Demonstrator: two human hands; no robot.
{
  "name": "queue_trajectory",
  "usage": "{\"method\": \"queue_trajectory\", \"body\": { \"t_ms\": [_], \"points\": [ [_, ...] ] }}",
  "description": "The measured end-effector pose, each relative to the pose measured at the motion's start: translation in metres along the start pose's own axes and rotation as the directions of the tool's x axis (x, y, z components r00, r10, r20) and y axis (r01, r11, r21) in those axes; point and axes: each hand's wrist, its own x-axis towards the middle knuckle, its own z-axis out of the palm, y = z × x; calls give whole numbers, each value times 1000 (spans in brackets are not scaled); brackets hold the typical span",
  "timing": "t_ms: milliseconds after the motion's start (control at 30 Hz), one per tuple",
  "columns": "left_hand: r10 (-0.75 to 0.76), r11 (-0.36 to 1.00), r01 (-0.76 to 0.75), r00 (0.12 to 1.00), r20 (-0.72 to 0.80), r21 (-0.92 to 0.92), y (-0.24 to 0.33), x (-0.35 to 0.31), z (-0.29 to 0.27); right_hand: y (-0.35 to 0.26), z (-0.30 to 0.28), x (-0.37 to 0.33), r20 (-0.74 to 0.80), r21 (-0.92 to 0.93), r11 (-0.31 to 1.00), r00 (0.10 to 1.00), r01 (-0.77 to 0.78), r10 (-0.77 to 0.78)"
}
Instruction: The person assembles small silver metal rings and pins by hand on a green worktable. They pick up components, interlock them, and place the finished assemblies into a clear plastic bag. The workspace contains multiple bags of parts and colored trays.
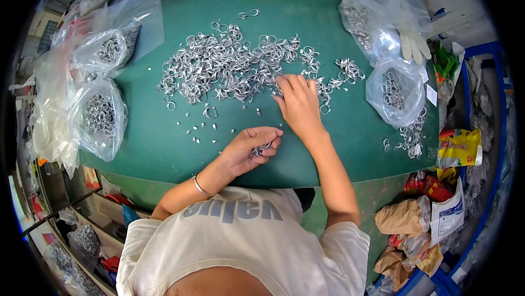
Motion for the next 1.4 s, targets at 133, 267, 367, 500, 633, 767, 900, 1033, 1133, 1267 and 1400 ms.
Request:
{"method": "queue_trajectory", "body": {
  "t_ms": [133,267,367,500,633,767,900,1033,1133,1267,1400],
  "points": [
    [46,995,-40,997,-60,94,2,-9,-3,8,-8,-4,29,470,857,974,-213,226],
    [57,991,-51,997,-46,125,1,-12,-4,26,-27,-12,200,820,357,808,-448,554],
    [57,991,-49,996,-62,128,-1,-11,-1,33,-41,-17,177,717,451,765,-531,619],
    [78,994,-72,994,-71,81,-6,-10,-6,26,-61,-19,94,817,428,821,-387,563],
    [72,992,-61,992,-99,110,-6,-12,-4,41,-51,-31,100,608,618,820,-498,563],
    [191,928,-126,969,-158,352,-4,-13,1,36,-50,-46,11,509,734,856,-450,517],
    [258,814,-90,941,-218,574,5,-10,10,28,-58,-57,-25,211,807,823,-551,568],
    [640,-8,-287,735,225,958,5,11,16,23,-47,-66,-37,38,819,818,-573,574],
    [642,-136,-226,721,260,964,10,30,25,23,-31,-65,-48,-46,794,795,-606,604],
    [520,195,-252,846,118,948,14,38,26,35,-34,-72,-67,54,797,794,-602,604],
    [103,870,-45,990,-92,492,14,28,24,32,-39,-68,-20,164,751,759,-639,651]
  ]
}}
